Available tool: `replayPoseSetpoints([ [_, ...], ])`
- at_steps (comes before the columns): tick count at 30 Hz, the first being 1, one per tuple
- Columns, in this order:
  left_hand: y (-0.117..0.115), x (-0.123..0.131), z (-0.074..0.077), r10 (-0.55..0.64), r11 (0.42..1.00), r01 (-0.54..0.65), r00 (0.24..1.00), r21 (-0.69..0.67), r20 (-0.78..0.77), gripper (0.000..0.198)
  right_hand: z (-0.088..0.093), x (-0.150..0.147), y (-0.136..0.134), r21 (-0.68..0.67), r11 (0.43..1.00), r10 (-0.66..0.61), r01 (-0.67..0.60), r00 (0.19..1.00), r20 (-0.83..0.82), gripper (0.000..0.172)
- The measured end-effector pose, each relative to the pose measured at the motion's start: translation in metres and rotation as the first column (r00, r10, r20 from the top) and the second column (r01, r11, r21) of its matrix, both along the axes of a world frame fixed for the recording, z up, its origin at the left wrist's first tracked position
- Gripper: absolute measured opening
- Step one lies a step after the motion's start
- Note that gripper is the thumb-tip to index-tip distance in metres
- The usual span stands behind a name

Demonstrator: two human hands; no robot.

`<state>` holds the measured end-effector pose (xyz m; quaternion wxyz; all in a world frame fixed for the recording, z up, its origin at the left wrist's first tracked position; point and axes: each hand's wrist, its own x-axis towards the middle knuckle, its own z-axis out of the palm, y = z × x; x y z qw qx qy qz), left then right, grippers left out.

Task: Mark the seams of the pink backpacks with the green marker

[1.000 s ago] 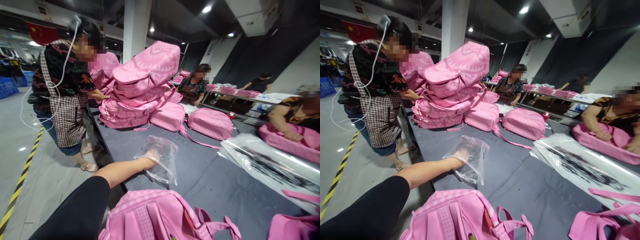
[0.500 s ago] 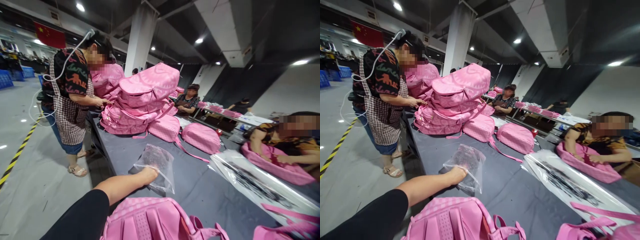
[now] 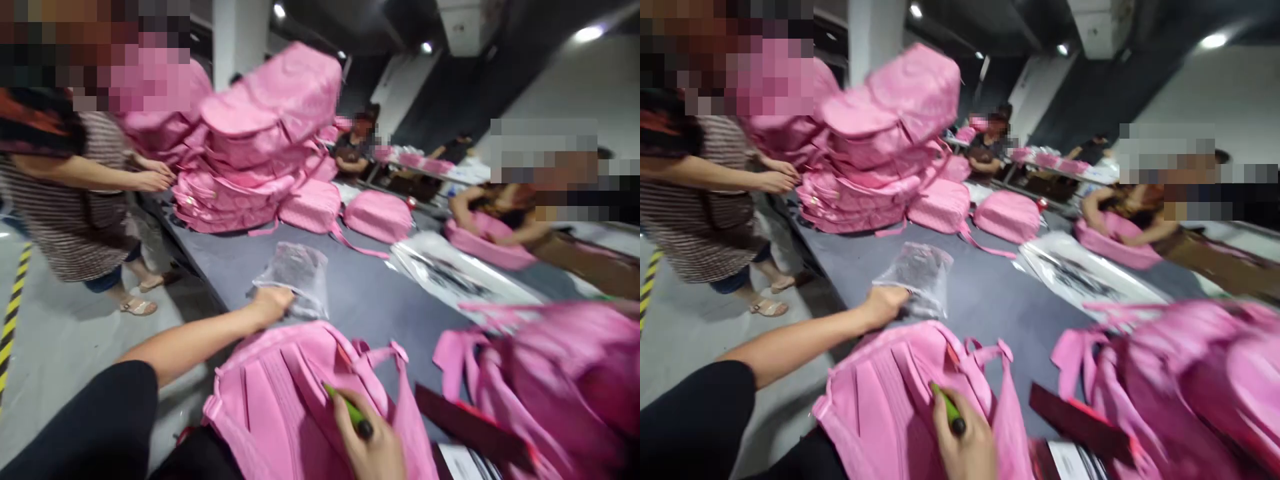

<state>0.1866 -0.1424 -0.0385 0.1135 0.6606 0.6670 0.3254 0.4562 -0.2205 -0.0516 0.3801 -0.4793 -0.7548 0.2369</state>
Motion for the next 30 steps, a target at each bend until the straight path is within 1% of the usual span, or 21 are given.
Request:
replayPoseSetpoints([
  [1,-0.006,-0.005,0.005,0.024,0.999,-0.026,0.995,0.021,0.093,0.02,0.005,0.002,-0.002,-0.045,0.999,-0.003,0.0,0.999,-0.051,0.029],
  [3,-0.017,-0.012,0.017,0.039,0.998,-0.05,0.96,0.033,0.276,0.033,0.017,0.005,-0.005,-0.098,0.995,-0.05,0.027,0.969,-0.243,0.026],
  [5,-0.028,-0.01,0.029,0.01,0.999,-0.022,0.908,0.026,0.418,0.044,0.033,0.004,-0.004,-0.073,0.991,-0.135,0.115,0.904,-0.406,0.021],
  [6,-0.034,-0.004,0.035,-0.015,1.0,0.01,0.86,0.012,0.511,0.047,0.042,0.002,-0.002,-0.039,0.986,-0.161,0.16,0.885,-0.436,0.019],
  [8,-0.047,0.014,0.043,-0.045,0.995,0.096,0.696,-0.03,0.717,0.05,0.057,-0.002,0.005,0.022,0.982,-0.165,0.188,0.906,-0.39,0.023],
  [10,-0.056,0.034,0.047,-0.032,0.982,0.179,0.503,-0.067,0.864,0.05,0.07,-0.01,0.016,-0.001,0.995,-0.096,0.1,0.951,-0.294,0.031],
  [11,-0.058,0.042,0.047,-0.021,0.976,0.204,0.438,-0.077,0.899,0.05,0.074,-0.014,0.021,-0.043,0.998,-0.055,0.045,0.961,-0.27,0.032],
  [13,-0.056,0.055,0.046,-0.013,0.97,0.229,0.397,-0.086,0.918,0.051,0.079,-0.023,0.033,-0.141,0.99,-0.042,0.003,0.961,-0.274,0.032],
  [15,-0.049,0.061,0.044,-0.011,0.965,0.247,0.381,-0.09,0.924,0.052,0.082,-0.032,0.047,-0.212,0.977,-0.091,0.026,0.949,-0.303,0.03],
  [17,-0.04,0.057,0.041,-0.027,0.958,0.272,0.4,-0.091,0.916,0.05,0.085,-0.036,0.062,-0.279,0.96,-0.112,0.013,0.933,-0.342,0.028],
  [18,-0.036,0.051,0.039,-0.043,0.958,0.273,0.436,-0.087,0.899,0.048,0.087,-0.037,0.07,-0.306,0.952,-0.114,-0.003,0.924,-0.364,0.028],
  [19,-0.033,0.041,0.035,-0.063,0.965,0.252,0.505,-0.077,0.861,0.045,0.09,-0.035,0.078,-0.32,0.947,-0.12,-0.009,0.916,-0.382,0.028],
  [20,-0.03,0.029,0.03,-0.084,0.978,0.2,0.625,-0.055,0.776,0.042,0.093,-0.033,0.085,-0.318,0.948,-0.136,0.005,0.91,-0.392,0.029],
  [21,-0.027,0.015,0.023,-0.087,0.992,0.127,0.763,-0.016,0.64,0.039,0.096,-0.029,0.091,-0.304,0.952,-0.155,0.033,0.908,-0.388,0.029],
  [22,-0.025,-0.001,0.014,-0.062,0.998,0.048,0.88,0.042,0.471,0.037,0.099,-0.025,0.097,-0.286,0.956,-0.178,0.07,0.91,-0.373,0.031],
  [23,-0.022,-0.017,0.004,-0.023,0.994,-0.009,0.953,0.105,0.302,0.036,0.1,-0.021,0.103,-0.271,0.957,-0.203,0.107,0.912,-0.355,0.033],
  [24,-0.018,-0.031,-0.007,0.007,0.988,-0.032,0.987,0.151,0.161,0.033,0.101,-0.018,0.107,-0.269,0.955,-0.218,0.128,0.915,-0.339,0.035],
  [25,-0.014,-0.042,-0.018,0.009,0.986,-0.02,0.998,0.166,0.065,0.029,0.1,-0.016,0.11,-0.28,0.951,-0.224,0.132,0.918,-0.327,0.037],
  [27,0.001,-0.054,-0.038,-0.065,0.991,0.066,0.998,0.116,-0.011,0.026,0.095,-0.016,0.114,-0.304,0.946,-0.214,0.114,0.923,-0.32,0.04],
  [29,0.022,-0.053,-0.053,-0.14,0.989,0.144,0.988,0.047,-0.072,0.028,0.091,-0.019,0.112,-0.309,0.946,-0.196,0.095,0.928,-0.316,0.04],
  [30,0.033,-0.049,-0.059,-0.156,0.987,0.158,0.983,0.017,-0.095,0.03,0.091,-0.021,0.11,-0.308,0.947,-0.194,0.095,0.931,-0.309,0.04],
])
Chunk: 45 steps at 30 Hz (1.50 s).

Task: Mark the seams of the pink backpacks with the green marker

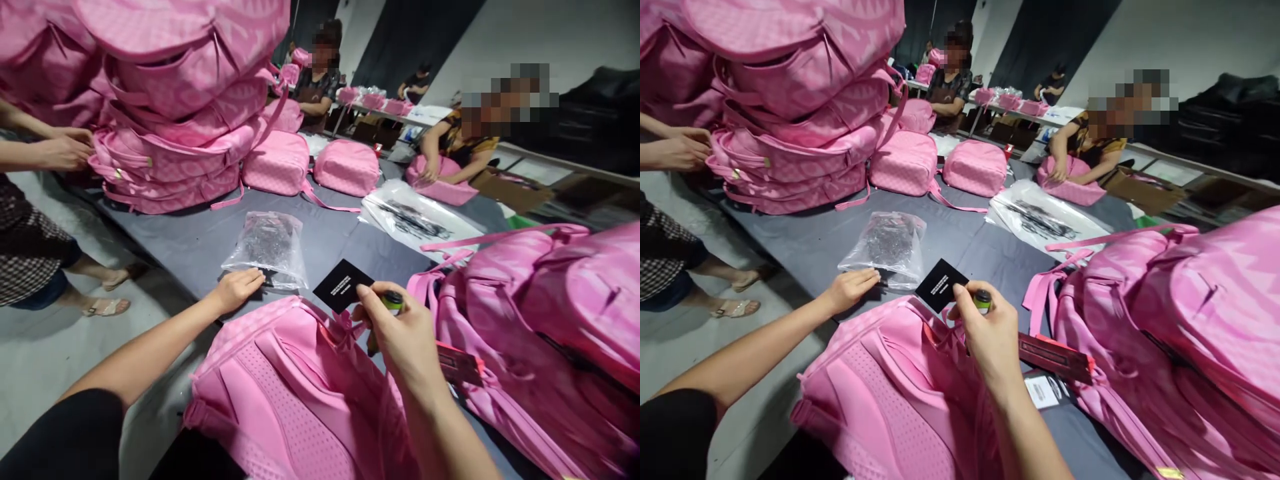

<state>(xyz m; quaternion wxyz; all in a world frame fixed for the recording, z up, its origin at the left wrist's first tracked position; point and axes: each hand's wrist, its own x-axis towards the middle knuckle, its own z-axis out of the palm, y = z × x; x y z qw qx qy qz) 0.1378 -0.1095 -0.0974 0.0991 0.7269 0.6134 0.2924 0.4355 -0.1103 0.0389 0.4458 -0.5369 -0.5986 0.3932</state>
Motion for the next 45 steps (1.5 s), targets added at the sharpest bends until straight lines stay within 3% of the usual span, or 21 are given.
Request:
replayPoseSetpoints([
  [3,0.024,0.015,-0.008,0.014,0.998,-0.017,0.998,-0.058,-0.053,0.041,0.003,0.001,-0.009,0.001,1.0,0.009,-0.009,1.0,0.028,0.038],
  [5,0.023,0.022,-0.002,0.01,0.996,-0.017,0.997,-0.09,-0.072,0.047,0.008,0.004,-0.016,-0.006,0.999,0.049,-0.049,0.998,0.043,0.034],
  [9,-0.017,0.03,0.038,-0.009,0.996,0.003,0.998,-0.086,-0.064,0.033,0.01,0.011,-0.03,-0.041,0.994,0.104,-0.101,0.991,0.081,0.028],
  [12,-0.053,0.048,0.072,-0.204,0.974,0.209,0.977,0.09,-0.058,0.034,0.003,0.016,-0.041,0.049,0.994,0.088,-0.099,0.977,0.196,0.022],
  [14,-0.072,0.064,0.078,-0.386,0.901,0.408,0.909,0.146,-0.159,0.033,-0.004,0.021,-0.05,0.143,0.982,0.077,-0.124,0.952,0.296,0.016],
  [15,-0.08,0.072,0.074,-0.426,0.876,0.461,0.877,0.139,-0.222,0.031,-0.007,0.024,-0.054,0.174,0.974,0.079,-0.145,0.937,0.34,0.015],
  [17,-0.093,0.082,0.058,-0.4,0.877,0.457,0.867,0.152,-0.296,0.026,-0.014,0.031,-0.064,0.187,0.96,0.116,-0.208,0.904,0.412,0.015],
  [20,-0.106,0.083,0.027,-0.324,0.87,0.383,0.918,0.31,-0.228,0.014,-0.025,0.032,-0.074,0.095,0.938,0.242,-0.333,0.827,0.507,0.02],
  [22,-0.11,0.08,0.014,-0.307,0.833,0.346,0.938,0.431,-0.161,0.016,-0.032,0.022,-0.075,-0.026,0.906,0.348,-0.422,0.71,0.612,0.028],
  [25,-0.112,0.075,0.01,-0.321,0.797,0.348,0.936,0.494,-0.141,0.027,-0.041,0.0,-0.07,-0.188,0.852,0.427,-0.489,0.439,0.791,0.023],
  [27,-0.116,0.073,0.01,-0.278,0.823,0.294,0.955,0.486,-0.105,0.038,-0.044,-0.013,-0.065,-0.229,0.824,0.432,-0.518,0.314,0.845,0.02],
  [29,-0.121,0.07,0.009,-0.115,0.916,0.113,0.993,0.385,-0.019,0.063,-0.047,-0.02,-0.061,-0.25,0.809,0.439,-0.532,0.265,0.858,0.02],
  [31,-0.126,0.068,0.006,0.076,0.987,-0.08,0.997,0.136,0.029,0.084,-0.051,-0.024,-0.058,-0.276,0.801,0.458,-0.531,0.248,0.853,0.02],
  [33,-0.129,0.068,0.003,0.172,0.976,-0.169,0.985,-0.135,0.011,0.084,-0.054,-0.027,-0.055,-0.31,0.783,0.494,-0.54,0.237,0.837,0.022],
  [35,-0.129,0.071,0.001,0.203,0.942,-0.198,0.979,-0.272,-0.009,0.075,-0.057,-0.029,-0.054,-0.339,0.755,0.532,-0.561,0.223,0.817,0.023],
  [39,-0.129,0.073,-0.001,0.239,0.932,-0.232,0.971,-0.278,-0.01,0.073,-0.057,-0.032,-0.056,-0.376,0.74,0.567,-0.558,0.217,0.795,0.024],
  [45,-0.132,0.068,-0.004,0.212,0.957,-0.205,0.977,-0.206,0.012,0.077,-0.051,-0.017,-0.062,-0.29,0.88,0.46,-0.378,0.522,0.718,0.018],
])
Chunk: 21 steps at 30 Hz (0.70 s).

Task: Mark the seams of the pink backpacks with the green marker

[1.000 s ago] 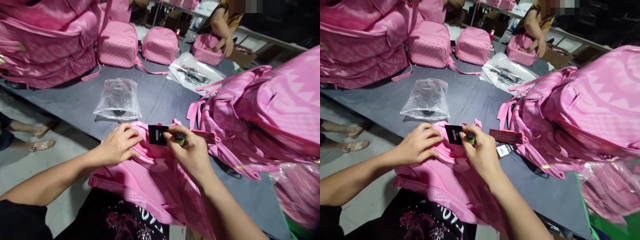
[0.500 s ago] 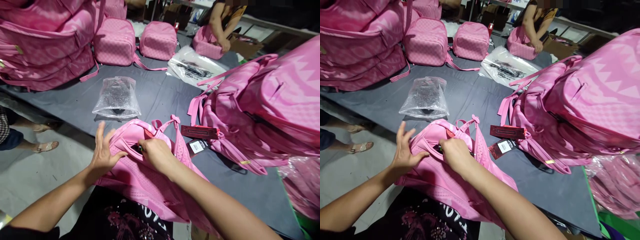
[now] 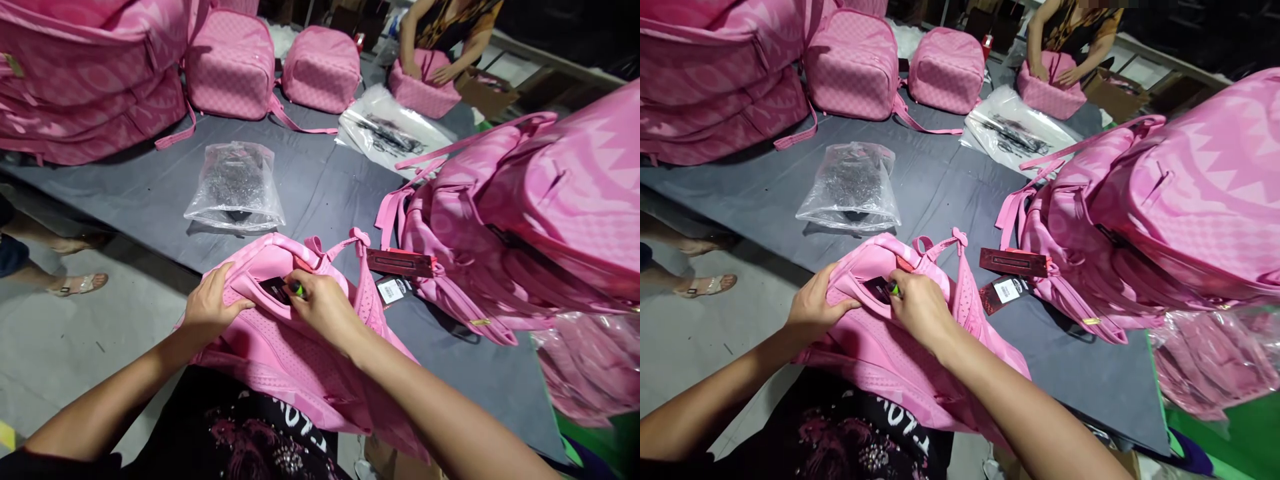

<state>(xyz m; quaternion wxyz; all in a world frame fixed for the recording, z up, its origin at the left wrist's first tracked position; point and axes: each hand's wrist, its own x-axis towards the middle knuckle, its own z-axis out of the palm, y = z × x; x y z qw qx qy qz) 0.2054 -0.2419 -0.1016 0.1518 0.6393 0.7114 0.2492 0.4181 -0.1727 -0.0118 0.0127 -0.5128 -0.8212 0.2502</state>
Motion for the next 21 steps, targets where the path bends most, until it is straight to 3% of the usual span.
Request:
replayPoseSetpoints([
  [6,0.001,0.0,-0.005,-0.016,0.998,0.017,1.0,0.068,-0.024,0.079,-0.004,0.016,-0.006,0.077,0.996,-0.038,0.054,0.979,-0.201,0.017],
  [8,-0.003,-0.001,-0.001,-0.038,0.973,0.039,0.999,0.226,-0.011,0.079,-0.001,0.02,-0.011,0.186,0.982,0.038,0.023,0.948,-0.317,0.015],
  [10,-0.012,-0.001,0.01,-0.048,0.888,0.016,0.997,0.459,0.057,0.074,0.009,0.025,-0.018,0.322,0.947,0.157,-0.005,0.88,-0.447,0.017],
  [11,-0.016,0.0,0.019,-0.073,0.85,-0.014,0.987,0.526,0.144,0.065,0.016,0.027,-0.022,0.386,0.922,0.224,-0.021,0.842,-0.491,0.019],
  [12,-0.02,0.002,0.03,-0.121,0.852,-0.043,0.954,0.521,0.276,0.053,0.023,0.029,-0.027,0.442,0.896,0.293,-0.045,0.807,-0.513,0.021],
  [13,-0.023,0.005,0.042,-0.175,0.901,-0.041,0.877,0.433,0.448,0.042,0.03,0.032,-0.031,0.485,0.87,0.361,-0.085,0.78,-0.512,0.022],
  [15,-0.025,0.015,0.066,-0.164,0.986,0.13,0.577,0.108,0.8,0.038,0.042,0.035,-0.04,0.549,0.811,0.494,-0.201,0.739,-0.459,0.02],
  [17,-0.023,0.025,0.082,0.019,0.922,0.366,0.285,-0.127,0.958,0.052,0.046,0.037,-0.048,0.581,0.758,0.58,-0.297,0.715,-0.391,0.02],
  [19,-0.02,0.035,0.087,0.111,0.918,0.359,0.174,-0.168,0.979,0.056,0.044,0.037,-0.053,0.588,0.764,0.551,-0.265,0.743,-0.38,0.023],
  [21,-0.021,0.042,0.083,0.06,0.977,0.186,0.227,-0.104,0.972,0.04,0.04,0.036,-0.055,0.544,0.832,0.397,-0.106,0.799,-0.452,0.026],
])
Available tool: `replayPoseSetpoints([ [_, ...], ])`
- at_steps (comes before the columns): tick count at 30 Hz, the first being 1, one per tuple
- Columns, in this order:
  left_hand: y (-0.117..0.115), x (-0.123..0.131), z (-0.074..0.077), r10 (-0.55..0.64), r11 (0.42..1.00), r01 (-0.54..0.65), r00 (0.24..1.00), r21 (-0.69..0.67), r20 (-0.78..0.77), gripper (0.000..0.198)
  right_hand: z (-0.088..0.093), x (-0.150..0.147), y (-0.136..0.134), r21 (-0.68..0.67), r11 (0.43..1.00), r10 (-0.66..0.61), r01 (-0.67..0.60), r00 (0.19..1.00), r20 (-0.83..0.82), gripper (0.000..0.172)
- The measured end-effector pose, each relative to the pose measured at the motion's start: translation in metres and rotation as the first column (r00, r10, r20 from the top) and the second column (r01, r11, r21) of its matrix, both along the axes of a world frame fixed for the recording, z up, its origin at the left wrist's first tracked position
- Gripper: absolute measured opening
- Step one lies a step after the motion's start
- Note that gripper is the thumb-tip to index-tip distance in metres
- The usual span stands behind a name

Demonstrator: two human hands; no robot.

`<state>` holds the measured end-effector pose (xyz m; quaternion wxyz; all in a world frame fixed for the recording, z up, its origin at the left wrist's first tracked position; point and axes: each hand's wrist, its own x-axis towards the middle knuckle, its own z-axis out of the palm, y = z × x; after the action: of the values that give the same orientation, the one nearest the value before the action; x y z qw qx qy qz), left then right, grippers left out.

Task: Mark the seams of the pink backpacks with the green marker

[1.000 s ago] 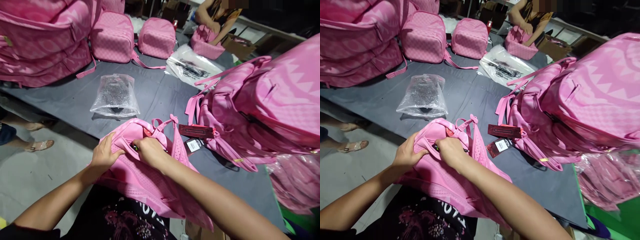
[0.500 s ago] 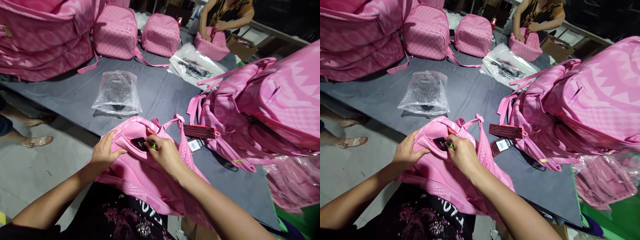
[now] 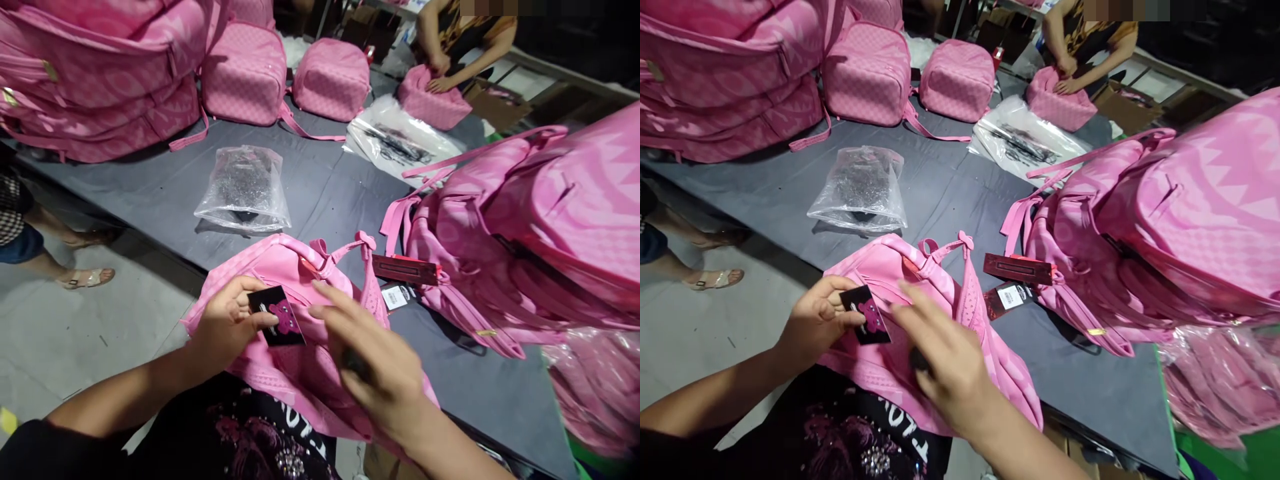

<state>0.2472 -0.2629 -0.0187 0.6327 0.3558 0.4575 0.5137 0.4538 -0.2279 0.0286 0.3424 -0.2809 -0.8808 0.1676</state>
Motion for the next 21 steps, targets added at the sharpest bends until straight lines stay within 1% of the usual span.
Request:
replayPoseSetpoints([
  [1,-0.002,0.003,-0.004,0.077,0.995,-0.071,0.994,0.071,-0.077,0.034,-0.001,-0.002,0.0,-0.064,0.996,-0.057,0.055,0.998,-0.022,0.027],
  [2,-0.005,0.005,-0.008,0.129,0.984,-0.105,0.977,0.145,-0.169,0.029,-0.001,-0.003,0.0,-0.134,0.988,-0.082,0.077,0.996,-0.033,0.024],
  [3,-0.007,0.006,-0.011,0.159,0.971,-0.101,0.951,0.218,-0.267,0.025,0.0,-0.005,0.001,-0.196,0.979,-0.068,0.062,0.997,-0.026,0.018],
  [4,-0.01,0.005,-0.015,0.183,0.953,-0.075,0.916,0.294,-0.357,0.023,0.001,-0.005,0.003,-0.24,0.97,-0.027,0.025,1.0,-0.007,0.013],
  [5,-0.011,0.004,-0.017,0.227,0.922,-0.052,0.876,0.384,-0.426,0.021,0.003,-0.005,0.005,-0.256,0.967,0.012,-0.007,1.0,0.018,0.012],
  [6,-0.011,0.001,-0.02,0.29,0.878,-0.031,0.83,0.479,-0.477,0.023,0.005,-0.003,0.008,-0.238,0.971,0.011,0.0,0.999,0.045,0.014],
  [7,-0.01,-0.004,-0.023,0.374,0.823,-0.023,0.774,0.567,-0.511,0.031,0.006,-0.001,0.011,-0.19,0.981,-0.028,0.042,0.997,0.076,0.016],
  [8,-0.008,-0.01,-0.027,0.465,0.774,-0.028,0.703,0.632,-0.538,0.044,0.006,0.002,0.014,-0.13,0.986,-0.087,0.101,0.99,0.11,0.017],
  [9,-0.005,-0.017,-0.031,0.539,0.751,-0.044,0.618,0.659,-0.573,0.06,0.005,0.004,0.019,-0.078,0.984,-0.145,0.158,0.977,0.154,0.019],
  [10,-0.002,-0.024,-0.036,0.569,0.767,-0.061,0.525,0.639,-0.633,0.075,0.001,0.004,0.023,-0.05,0.978,-0.186,0.201,0.959,0.215,0.02],
  [11,0.002,-0.03,-0.042,0.536,0.82,-0.07,0.444,0.568,-0.718,0.085,-0.004,0.003,0.027,-0.055,0.974,-0.195,0.221,0.934,0.299,0.02],
  [12,0.005,-0.035,-0.048,0.448,0.885,-0.069,0.39,0.46,-0.804,0.089,-0.01,0.0,0.031,-0.092,0.972,-0.164,0.216,0.904,0.396,0.018],
  [13,0.007,-0.039,-0.055,0.335,0.939,-0.056,0.365,0.339,-0.868,0.088,-0.016,-0.006,0.036,-0.143,0.969,-0.109,0.203,0.865,0.49,0.016],
  [14,0.009,-0.04,-0.061,0.232,0.971,-0.033,0.354,0.236,-0.906,0.083,-0.023,-0.013,0.04,-0.191,0.962,-0.053,0.196,0.818,0.573,0.015],
  [15,0.011,-0.04,-0.067,0.172,0.984,-0.016,0.341,0.177,-0.924,0.077,-0.03,-0.02,0.044,-0.226,0.955,-0.005,0.194,0.769,0.64,0.014],
  [16,0.012,-0.039,-0.073,0.163,0.986,-0.013,0.322,0.168,-0.933,0.071,-0.036,-0.028,0.048,-0.245,0.95,0.029,0.196,0.724,0.689,0.014],
  [17,0.012,-0.037,-0.078,0.185,0.982,-0.02,0.301,0.188,-0.936,0.068,-0.04,-0.035,0.053,-0.256,0.946,0.052,0.196,0.692,0.72,0.015],
  [19,0.013,-0.034,-0.084,0.245,0.969,-0.03,0.26,0.245,-0.934,0.066,-0.045,-0.044,0.059,-0.277,0.942,0.091,0.187,0.652,0.752,0.017],
  [21,0.014,-0.032,-0.088,0.27,0.962,-0.025,0.232,0.272,-0.934,0.066,-0.043,-0.048,0.063,-0.297,0.942,0.14,0.158,0.619,0.773,0.018],
])
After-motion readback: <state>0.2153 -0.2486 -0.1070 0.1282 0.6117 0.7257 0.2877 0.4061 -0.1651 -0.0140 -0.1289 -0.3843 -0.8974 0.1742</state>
